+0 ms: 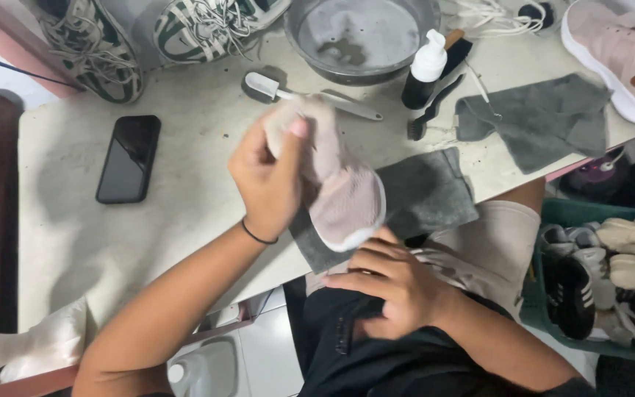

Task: The person cleans a pink sneaker by applying liquid from a bottle, scrubbing with a brush, and wiping with a cloth. They repeatedly dip the brush into a bowl of water and continue scrubbing and wiping the shoe's upper and tongue areas.

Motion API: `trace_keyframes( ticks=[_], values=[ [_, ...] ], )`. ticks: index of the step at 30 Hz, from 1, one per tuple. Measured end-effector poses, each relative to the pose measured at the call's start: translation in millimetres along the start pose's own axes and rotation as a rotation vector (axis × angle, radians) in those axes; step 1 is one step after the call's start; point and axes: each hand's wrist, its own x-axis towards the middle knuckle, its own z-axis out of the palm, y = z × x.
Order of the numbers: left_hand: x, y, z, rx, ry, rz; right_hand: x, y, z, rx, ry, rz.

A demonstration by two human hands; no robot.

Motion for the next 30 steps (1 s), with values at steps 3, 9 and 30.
trace_keyframes(
  ticks=[3, 9, 30],
  values=[
    [-29, 12, 19, -0.053, -0.162, 0.187, -26, 17, -34, 0.091, 0.109, -0.014],
    [-58, 6, 40, -0.211, -0.253, 0.333, -31, 37, -85, -0.17, 0.352, -0.026],
    [-57, -8, 42, -0.236, -0.26, 0.609, -3, 49, -68, -0.383, 0.497, 0.038]
  ],
)
